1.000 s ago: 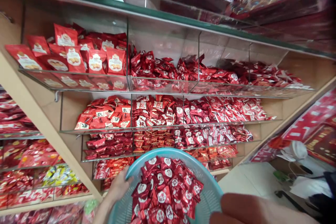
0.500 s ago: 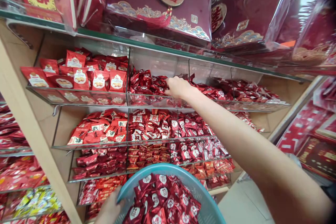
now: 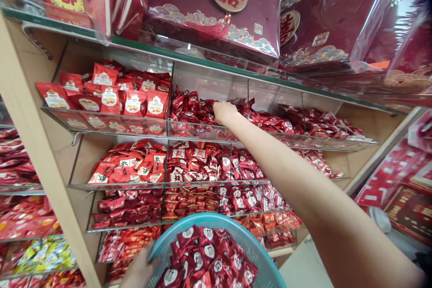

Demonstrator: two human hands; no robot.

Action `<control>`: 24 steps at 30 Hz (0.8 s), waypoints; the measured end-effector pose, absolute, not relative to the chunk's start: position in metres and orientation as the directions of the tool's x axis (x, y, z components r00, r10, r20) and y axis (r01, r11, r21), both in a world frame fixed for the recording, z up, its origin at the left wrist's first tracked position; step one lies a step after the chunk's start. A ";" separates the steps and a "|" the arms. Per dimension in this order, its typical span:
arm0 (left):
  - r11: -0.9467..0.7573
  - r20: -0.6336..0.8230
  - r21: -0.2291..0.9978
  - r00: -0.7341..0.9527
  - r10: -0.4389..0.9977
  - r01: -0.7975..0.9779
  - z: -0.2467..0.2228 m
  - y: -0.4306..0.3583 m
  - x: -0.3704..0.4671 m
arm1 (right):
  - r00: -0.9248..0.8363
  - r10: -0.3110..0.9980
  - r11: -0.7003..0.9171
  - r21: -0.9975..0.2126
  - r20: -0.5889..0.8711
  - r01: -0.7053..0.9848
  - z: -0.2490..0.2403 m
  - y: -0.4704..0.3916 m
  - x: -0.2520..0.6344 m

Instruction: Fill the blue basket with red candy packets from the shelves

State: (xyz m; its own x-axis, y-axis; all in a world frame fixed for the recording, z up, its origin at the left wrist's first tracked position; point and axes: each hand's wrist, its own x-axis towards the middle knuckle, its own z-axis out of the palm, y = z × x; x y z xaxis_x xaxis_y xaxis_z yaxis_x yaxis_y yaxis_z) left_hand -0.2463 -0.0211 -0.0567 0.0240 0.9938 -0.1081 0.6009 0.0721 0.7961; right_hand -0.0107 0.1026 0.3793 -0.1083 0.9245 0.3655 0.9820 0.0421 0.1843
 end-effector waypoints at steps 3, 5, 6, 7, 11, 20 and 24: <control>0.064 -0.104 0.795 0.032 0.994 0.604 -0.059 -0.020 -0.247 | -0.072 0.905 0.000 0.168 0.419 0.986 0.379 0.100 -0.012; 0.071 -0.104 0.790 0.020 0.994 0.609 -0.061 -0.020 -0.247 | -0.075 0.899 0.008 0.157 0.432 0.988 0.380 0.098 -0.012; 0.077 -0.108 0.787 0.015 0.994 0.612 -0.061 -0.020 -0.247 | -0.074 0.896 0.009 0.149 0.437 0.989 0.380 0.097 -0.011; 0.081 -0.113 0.785 0.013 0.994 0.614 -0.062 -0.020 -0.248 | -0.070 0.894 0.008 0.140 0.442 0.990 0.381 0.097 -0.011; 0.064 -0.113 0.793 0.044 0.993 0.606 -0.064 -0.020 -0.248 | -0.031 0.894 -0.014 0.097 0.448 0.995 0.383 0.099 -0.008; 0.080 -0.109 0.805 0.014 0.994 0.588 -0.053 -0.024 -0.244 | 0.019 0.889 -0.049 0.054 0.457 0.997 0.381 0.104 -0.014; 0.047 -0.090 0.814 0.045 0.995 0.579 -0.051 -0.025 -0.244 | 0.015 0.876 -0.034 0.030 0.483 0.999 0.385 0.100 -0.011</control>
State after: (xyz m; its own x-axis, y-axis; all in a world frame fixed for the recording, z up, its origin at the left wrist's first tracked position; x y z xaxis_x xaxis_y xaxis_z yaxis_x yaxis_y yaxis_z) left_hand -0.2440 -0.0247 -0.0512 0.0453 0.9949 -0.0899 0.5788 0.0472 0.8141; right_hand -0.0112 0.1004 0.3845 0.0149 0.8757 0.4826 0.9990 -0.0337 0.0302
